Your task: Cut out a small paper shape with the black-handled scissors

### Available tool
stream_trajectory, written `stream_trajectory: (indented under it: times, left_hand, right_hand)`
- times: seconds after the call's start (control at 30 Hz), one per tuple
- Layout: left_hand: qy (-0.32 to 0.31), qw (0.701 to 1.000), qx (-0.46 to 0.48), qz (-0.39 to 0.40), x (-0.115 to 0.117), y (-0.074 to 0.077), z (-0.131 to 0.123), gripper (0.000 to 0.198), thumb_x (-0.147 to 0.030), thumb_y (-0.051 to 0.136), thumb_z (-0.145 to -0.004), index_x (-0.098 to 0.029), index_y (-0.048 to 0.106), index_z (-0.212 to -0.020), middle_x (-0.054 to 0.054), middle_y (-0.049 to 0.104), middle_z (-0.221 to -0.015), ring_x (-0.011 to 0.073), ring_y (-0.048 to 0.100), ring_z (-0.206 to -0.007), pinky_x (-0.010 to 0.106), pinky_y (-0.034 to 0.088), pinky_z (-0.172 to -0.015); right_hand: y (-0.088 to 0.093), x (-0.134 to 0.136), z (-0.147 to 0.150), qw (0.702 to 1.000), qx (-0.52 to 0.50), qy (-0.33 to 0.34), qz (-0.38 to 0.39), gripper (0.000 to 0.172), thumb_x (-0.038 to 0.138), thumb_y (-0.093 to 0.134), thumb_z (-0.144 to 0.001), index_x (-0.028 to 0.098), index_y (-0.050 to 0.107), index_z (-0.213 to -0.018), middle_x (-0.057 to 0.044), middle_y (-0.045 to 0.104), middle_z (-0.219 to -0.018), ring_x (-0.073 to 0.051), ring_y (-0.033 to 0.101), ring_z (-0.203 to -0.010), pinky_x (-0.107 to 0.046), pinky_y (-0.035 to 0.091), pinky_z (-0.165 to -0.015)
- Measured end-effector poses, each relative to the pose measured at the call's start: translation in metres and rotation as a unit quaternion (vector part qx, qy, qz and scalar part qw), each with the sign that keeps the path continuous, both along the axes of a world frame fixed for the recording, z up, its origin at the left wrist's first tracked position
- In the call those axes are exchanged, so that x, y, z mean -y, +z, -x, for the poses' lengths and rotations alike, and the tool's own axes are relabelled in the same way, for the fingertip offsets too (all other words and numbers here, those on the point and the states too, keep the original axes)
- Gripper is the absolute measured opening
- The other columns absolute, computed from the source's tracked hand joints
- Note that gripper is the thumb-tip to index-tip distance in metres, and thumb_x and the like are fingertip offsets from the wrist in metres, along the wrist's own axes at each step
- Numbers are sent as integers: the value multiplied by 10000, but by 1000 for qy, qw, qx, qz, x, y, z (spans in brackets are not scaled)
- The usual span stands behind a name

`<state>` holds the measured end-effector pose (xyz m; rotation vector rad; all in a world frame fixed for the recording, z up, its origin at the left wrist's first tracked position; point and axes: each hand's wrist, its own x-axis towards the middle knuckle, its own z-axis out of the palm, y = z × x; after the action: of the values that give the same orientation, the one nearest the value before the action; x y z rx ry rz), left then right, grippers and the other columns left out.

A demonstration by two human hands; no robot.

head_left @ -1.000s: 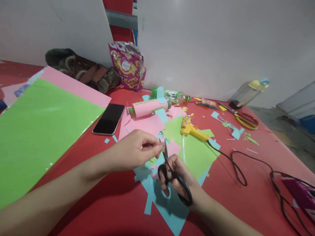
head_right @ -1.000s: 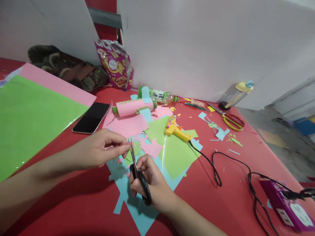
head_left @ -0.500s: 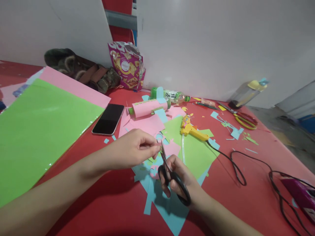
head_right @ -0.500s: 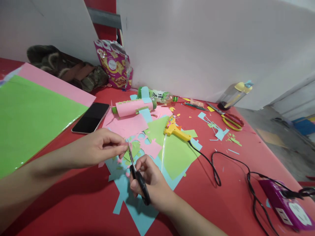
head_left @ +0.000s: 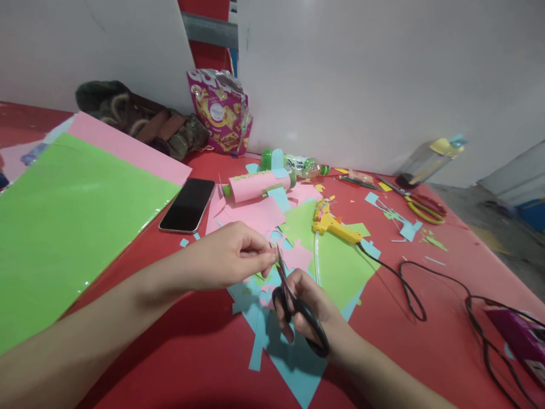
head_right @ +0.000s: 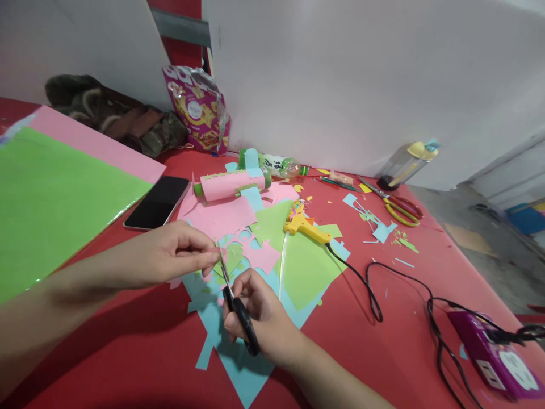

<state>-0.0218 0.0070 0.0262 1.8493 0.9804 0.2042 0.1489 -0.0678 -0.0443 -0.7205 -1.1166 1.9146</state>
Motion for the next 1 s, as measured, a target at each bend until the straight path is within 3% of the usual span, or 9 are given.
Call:
stream_trajectory:
  times: [0.23, 1.0]
  left_hand:
    - [3, 1000, -15, 2, 1, 0, -2, 344, -365, 396, -776, -133, 511, -549, -53, 258, -455, 62, 231, -429, 197, 186, -417]
    - [9, 999, -43, 17, -1, -1, -1, 303, -330, 412, -757, -139, 537, -557, -43, 340, -468, 69, 283, -424, 193, 218, -421]
  right_hand:
    - [0, -2, -1, 1000, -13, 12, 0, 401, 462, 622, -672, 209, 327, -771, 61, 416, -652, -45, 418, -489, -202, 312, -481]
    - [5, -2, 2, 1000, 7, 3, 23, 427, 482, 626, -655, 208, 310, -741, 60, 421, -659, -20, 387, -423, -198, 277, -431]
